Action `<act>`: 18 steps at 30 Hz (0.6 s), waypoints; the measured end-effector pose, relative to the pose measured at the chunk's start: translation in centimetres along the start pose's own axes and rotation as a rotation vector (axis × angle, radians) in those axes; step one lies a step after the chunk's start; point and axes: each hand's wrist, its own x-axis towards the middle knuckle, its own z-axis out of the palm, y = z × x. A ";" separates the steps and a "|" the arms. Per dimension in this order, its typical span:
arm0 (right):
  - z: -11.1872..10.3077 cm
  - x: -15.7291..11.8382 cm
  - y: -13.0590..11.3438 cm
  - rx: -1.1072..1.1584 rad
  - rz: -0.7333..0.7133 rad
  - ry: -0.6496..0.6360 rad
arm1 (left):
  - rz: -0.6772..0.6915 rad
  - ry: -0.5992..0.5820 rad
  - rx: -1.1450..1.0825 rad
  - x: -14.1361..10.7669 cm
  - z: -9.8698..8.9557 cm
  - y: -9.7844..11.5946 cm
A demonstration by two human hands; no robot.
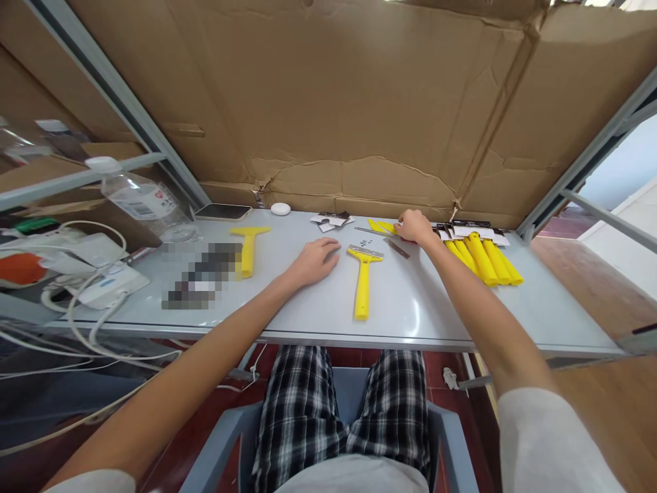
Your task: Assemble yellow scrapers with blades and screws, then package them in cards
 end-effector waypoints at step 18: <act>1.0 1.2 -1.1 0.368 -0.069 0.103 | 0.009 0.021 -0.011 0.0 -0.2 0.0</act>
